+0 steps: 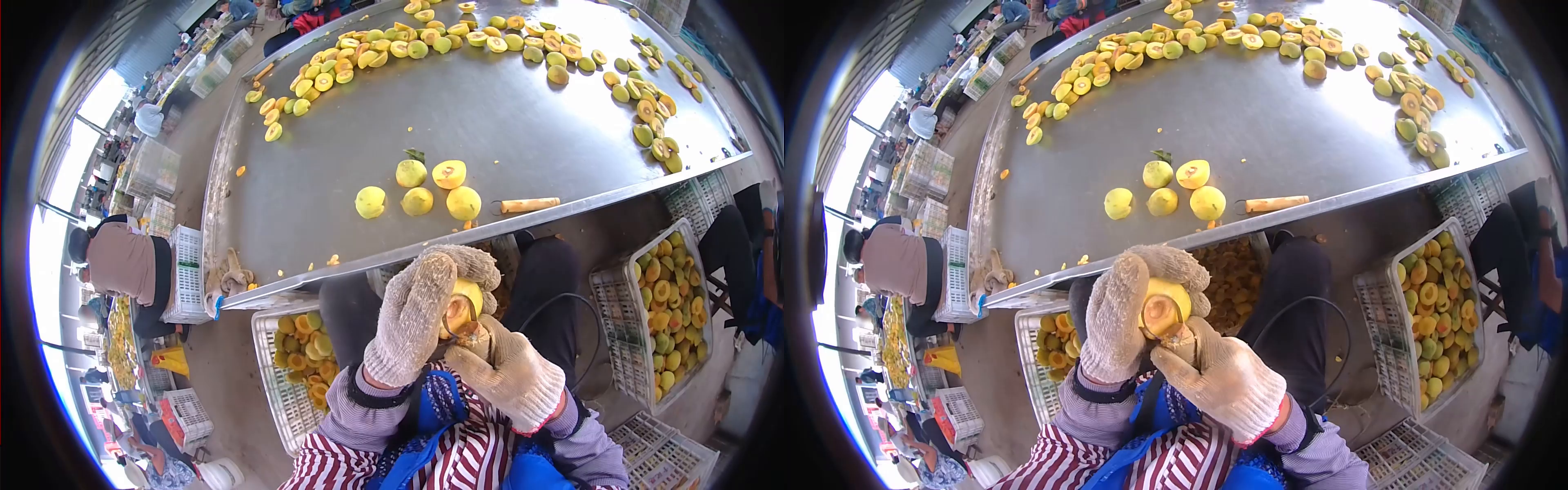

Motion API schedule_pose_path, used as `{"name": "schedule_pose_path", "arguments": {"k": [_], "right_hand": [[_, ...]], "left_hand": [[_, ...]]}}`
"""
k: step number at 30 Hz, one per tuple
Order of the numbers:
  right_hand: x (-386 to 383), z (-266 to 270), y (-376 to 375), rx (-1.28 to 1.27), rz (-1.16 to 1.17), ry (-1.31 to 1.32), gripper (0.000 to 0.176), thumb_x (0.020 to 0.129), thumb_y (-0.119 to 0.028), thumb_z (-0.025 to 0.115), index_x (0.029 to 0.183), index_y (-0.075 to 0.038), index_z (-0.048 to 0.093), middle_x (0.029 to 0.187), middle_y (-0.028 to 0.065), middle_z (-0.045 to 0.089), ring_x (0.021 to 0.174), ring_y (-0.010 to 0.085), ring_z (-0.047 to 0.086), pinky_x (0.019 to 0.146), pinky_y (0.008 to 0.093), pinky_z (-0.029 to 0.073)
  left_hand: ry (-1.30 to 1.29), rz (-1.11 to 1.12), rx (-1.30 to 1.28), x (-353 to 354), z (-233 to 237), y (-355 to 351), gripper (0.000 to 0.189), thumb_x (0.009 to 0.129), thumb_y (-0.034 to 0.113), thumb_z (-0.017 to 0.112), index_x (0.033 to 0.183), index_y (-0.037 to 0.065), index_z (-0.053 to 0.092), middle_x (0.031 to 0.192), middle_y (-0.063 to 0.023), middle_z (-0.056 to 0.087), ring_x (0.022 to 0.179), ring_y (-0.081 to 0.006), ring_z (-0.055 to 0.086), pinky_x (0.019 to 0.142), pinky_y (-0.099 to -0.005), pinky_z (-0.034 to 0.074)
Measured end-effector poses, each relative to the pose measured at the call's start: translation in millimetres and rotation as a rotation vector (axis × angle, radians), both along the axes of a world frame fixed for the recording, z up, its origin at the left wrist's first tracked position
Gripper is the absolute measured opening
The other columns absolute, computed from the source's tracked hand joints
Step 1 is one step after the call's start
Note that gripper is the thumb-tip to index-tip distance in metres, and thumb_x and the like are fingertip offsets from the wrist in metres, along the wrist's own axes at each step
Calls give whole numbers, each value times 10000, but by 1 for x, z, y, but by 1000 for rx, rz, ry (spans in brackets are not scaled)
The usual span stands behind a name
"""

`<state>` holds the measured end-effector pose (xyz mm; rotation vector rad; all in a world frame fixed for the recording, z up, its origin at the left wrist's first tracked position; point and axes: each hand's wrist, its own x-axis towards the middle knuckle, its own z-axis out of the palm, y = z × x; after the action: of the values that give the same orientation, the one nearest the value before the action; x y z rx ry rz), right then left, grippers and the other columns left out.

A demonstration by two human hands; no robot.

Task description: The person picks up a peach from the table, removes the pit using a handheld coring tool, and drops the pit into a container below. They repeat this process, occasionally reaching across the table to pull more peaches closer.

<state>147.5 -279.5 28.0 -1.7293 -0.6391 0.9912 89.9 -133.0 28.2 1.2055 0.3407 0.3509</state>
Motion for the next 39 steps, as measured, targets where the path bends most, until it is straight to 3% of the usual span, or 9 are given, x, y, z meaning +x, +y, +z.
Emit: {"name": "schedule_pose_path", "arguments": {"k": [6, 15, 17, 22, 25, 26, 31, 33, 39], "right_hand": [[7, 2, -8, 74, 17, 626, 260, 977, -266, 651, 1078, -44, 563, 682, -20, 534, 506, 55, 446, 443, 219, 344], [17, 0, -16, 133, 8, 875, 273, 1004, -310, 611, 937, -51, 552, 650, -8, 535, 480, 63, 461, 421, 225, 352], [16, -3, -16, 157, -39, 950, 280, 1011, -306, 594, 903, -53, 545, 617, 5, 519, 438, 74, 434, 394, 228, 334], [18, -4, -27, 185, 12, 910, 324, 1020, -354, 571, 908, -52, 541, 590, 6, 484, 414, 77, 407, 392, 231, 335], [17, -10, -22, 164, -54, 1047, 329, 1023, -366, 563, 915, -55, 547, 582, 2, 472, 414, 76, 409, 384, 237, 329], [14, -4, -18, 119, -36, 894, 327, 1021, -370, 565, 920, -59, 551, 580, 2, 464, 413, 76, 400, 373, 247, 320], [14, -17, -29, 210, 28, 1123, 326, 1017, -363, 572, 910, -55, 565, 588, 10, 474, 417, 75, 368, 398, 237, 307], [-1, -23, -31, 410, -120, 1112, 353, 1011, -390, 580, 911, -52, 579, 580, 4, 466, 423, 72, 367, 415, 227, 303], [9, -24, -33, 437, 73, 1248, 400, 1015, -426, 561, 891, -46, 584, 631, -11, 493, 461, 61, 413, 433, 210, 325]], "left_hand": [[-42, 20, 485, 1, -6, 3, 355, 1050, 289, 512, 1117, -20, 673, 1026, -125, 723, 883, -216, 702, 777, -323, 557], [-298, 128, 1045, 21, -3, 3, 230, 909, 211, 671, 1094, 72, 678, 1015, -132, 722, 847, -303, 717, 736, -373, 569], [158, -34, 1077, 24, 10, -1, 225, 890, 219, 684, 1072, 86, 676, 1050, -110, 721, 898, -306, 709, 745, -393, 565], [-422, 44, 1246, 34, 3, 1, 227, 991, 249, 590, 1034, 40, 667, 957, -125, 730, 836, -295, 706, 739, -380, 552], [129, -98, 1193, 40, 13, -5, 266, 993, 292, 578, 1008, 55, 698, 890, -111, 732, 814, -291, 711, 731, -364, 550], [313, -319, 875, 47, 19, 3, 294, 1003, 308, 554, 985, 63, 717, 822, -99, 724, 784, -282, 713, 718, -350, 547], [164, -234, 970, 42, 7, -1, 291, 966, 346, 616, 957, 67, 699, 864, -140, 721, 789, -343, 699, 688, -437, 549], [-411, -183, 1058, 40, 6, 3, 271, 965, 308, 609, 970, 53, 700, 910, -121, 728, 816, -324, 712, 739, -363, 560], [-311, -173, 674, 25, -4, -6, 236, 987, 201, 613, 1054, -21, 656, 993, -151, 705, 850, -239, 689, 784, -384, 566]]}}
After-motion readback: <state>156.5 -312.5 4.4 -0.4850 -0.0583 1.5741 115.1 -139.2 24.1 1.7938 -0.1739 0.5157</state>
